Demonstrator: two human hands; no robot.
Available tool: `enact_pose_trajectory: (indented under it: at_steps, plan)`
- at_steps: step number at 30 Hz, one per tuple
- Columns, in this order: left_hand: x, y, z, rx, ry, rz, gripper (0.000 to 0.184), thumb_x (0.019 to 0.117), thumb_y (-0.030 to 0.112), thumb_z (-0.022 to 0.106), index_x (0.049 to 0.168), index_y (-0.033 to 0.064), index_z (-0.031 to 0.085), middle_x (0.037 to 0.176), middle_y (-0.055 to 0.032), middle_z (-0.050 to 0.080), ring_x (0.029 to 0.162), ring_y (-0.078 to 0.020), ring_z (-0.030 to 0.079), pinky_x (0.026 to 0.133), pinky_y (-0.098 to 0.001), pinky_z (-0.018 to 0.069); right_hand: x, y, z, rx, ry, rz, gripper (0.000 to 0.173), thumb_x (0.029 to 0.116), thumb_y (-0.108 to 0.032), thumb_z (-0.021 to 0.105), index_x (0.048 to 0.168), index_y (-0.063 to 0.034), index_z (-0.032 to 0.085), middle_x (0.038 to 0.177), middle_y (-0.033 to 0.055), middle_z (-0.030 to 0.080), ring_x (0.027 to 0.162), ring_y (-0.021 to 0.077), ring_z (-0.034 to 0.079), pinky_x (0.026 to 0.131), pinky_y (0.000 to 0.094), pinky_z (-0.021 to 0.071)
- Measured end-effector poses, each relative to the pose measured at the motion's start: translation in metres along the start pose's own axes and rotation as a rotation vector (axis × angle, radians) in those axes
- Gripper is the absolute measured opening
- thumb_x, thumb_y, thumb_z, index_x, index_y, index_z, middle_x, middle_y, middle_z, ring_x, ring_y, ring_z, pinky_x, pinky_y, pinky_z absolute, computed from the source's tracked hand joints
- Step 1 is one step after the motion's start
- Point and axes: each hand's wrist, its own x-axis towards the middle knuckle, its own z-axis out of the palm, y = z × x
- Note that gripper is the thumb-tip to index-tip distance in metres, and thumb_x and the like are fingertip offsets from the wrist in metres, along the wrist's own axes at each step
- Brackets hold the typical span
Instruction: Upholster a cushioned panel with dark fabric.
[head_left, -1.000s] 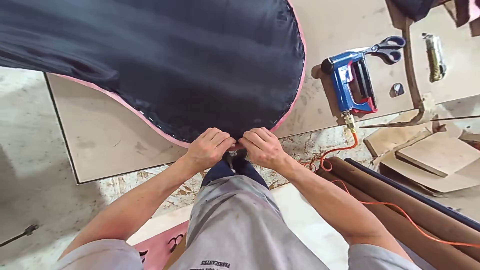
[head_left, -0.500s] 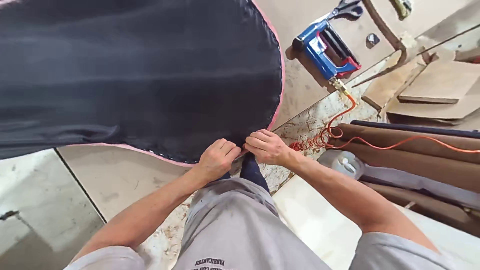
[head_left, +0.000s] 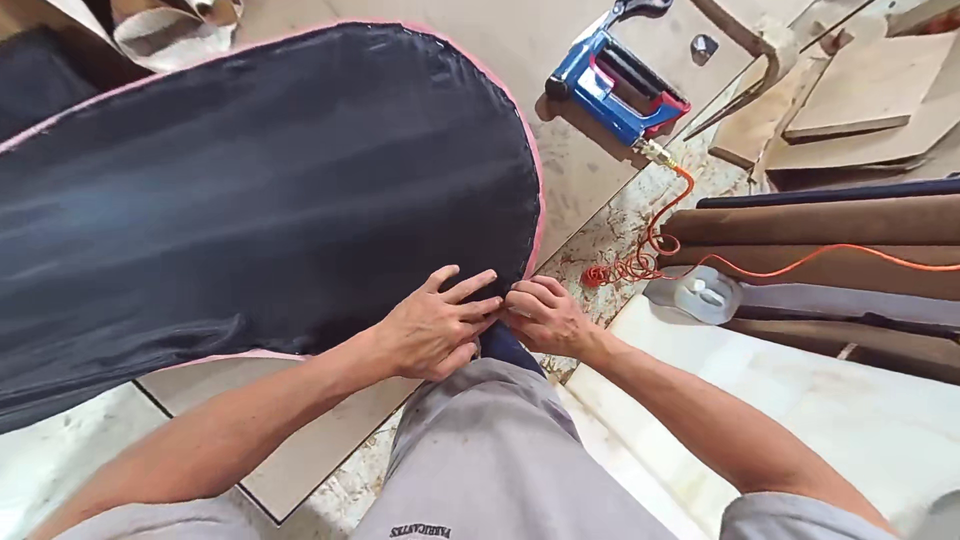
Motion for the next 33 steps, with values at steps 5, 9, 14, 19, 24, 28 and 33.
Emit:
enact_pose_trajectory:
  at_steps: [5,9,14,19,24,28,33]
  plan:
    - [0.016,-0.021,-0.02,-0.07,-0.18,0.093,0.054,0.101,0.038,0.031,0.126,0.0174,0.074,0.154,0.0046,0.054,0.156,-0.0266,0.028,0.124,-0.0665,0.0113,0.012,0.037,-0.038,-0.127,0.115,0.22,0.025,0.097,-0.03,0.061,0.109,-0.0133,0.076,0.108,0.0129,0.074,0.106,0.029,0.069,0.095,0.0469,0.0534]
    - [0.019,-0.029,-0.024,-0.093,-0.206,0.143,0.052,0.0989,0.036,0.034,0.125,0.0172,0.074,0.152,0.006,0.056,0.156,-0.0251,0.03,0.124,-0.0655,0.0101,0.045,0.18,-0.091,-0.32,-0.186,0.867,0.073,0.0927,-0.042,0.065,0.155,-0.0093,0.045,0.149,0.0324,0.046,0.14,0.0535,0.04,0.107,0.0677,0.039]
    - [0.021,-0.043,-0.025,-0.14,-0.243,0.192,0.049,0.0982,0.036,0.036,0.12,0.0207,0.077,0.154,0.0095,0.054,0.156,-0.0247,0.028,0.124,-0.0676,0.0087,0.06,0.274,-0.065,-0.321,-0.371,1.026,0.08,0.0949,-0.05,0.059,0.16,-0.01,0.034,0.145,0.0329,0.05,0.137,0.055,0.043,0.109,0.0711,0.0338]
    - [0.023,-0.05,-0.023,-0.139,-0.261,0.255,0.052,0.0982,0.039,0.034,0.123,0.0225,0.076,0.156,0.0091,0.052,0.157,-0.0265,0.026,0.123,-0.0698,0.0074,0.095,0.292,-0.076,-0.185,-0.468,1.093,0.049,0.0921,-0.034,0.066,0.129,-0.002,0.063,0.123,0.033,0.064,0.119,0.0549,0.058,0.094,0.0793,0.0404]
    - [0.02,-0.058,-0.017,-0.169,-0.224,0.305,0.051,0.0959,0.041,0.036,0.12,0.0243,0.078,0.158,0.0088,0.05,0.157,-0.0285,0.025,0.122,-0.0718,0.0082,0.094,0.161,-0.146,-0.154,-0.472,1.303,0.044,0.0936,-0.031,0.055,0.124,-0.0011,0.062,0.113,0.026,0.066,0.103,0.0415,0.066,0.081,0.0649,0.0496]
    - [0.019,-0.063,-0.011,-0.214,-0.183,0.342,0.052,0.0954,0.04,0.035,0.118,0.0244,0.079,0.157,0.0064,0.051,0.157,-0.0311,0.025,0.121,-0.0735,0.0069,0.008,0.014,-0.156,0.394,-0.136,1.24,0.027,0.0915,-0.033,0.068,0.109,-0.0113,0.069,0.088,-0.005,0.073,0.073,0.0063,0.07,0.063,0.0328,0.0622]
    - [0.019,-0.061,-0.011,-0.204,-0.179,0.337,0.049,0.0946,0.04,0.038,0.114,0.0245,0.08,0.156,0.0057,0.053,0.157,-0.0321,0.025,0.122,-0.073,0.0048,0.014,-0.127,-0.112,0.381,-0.153,1.209,0.038,0.0898,-0.037,0.073,0.119,-0.0136,0.071,0.099,-0.0064,0.077,0.091,-0.0031,0.071,0.079,0.0217,0.0624]
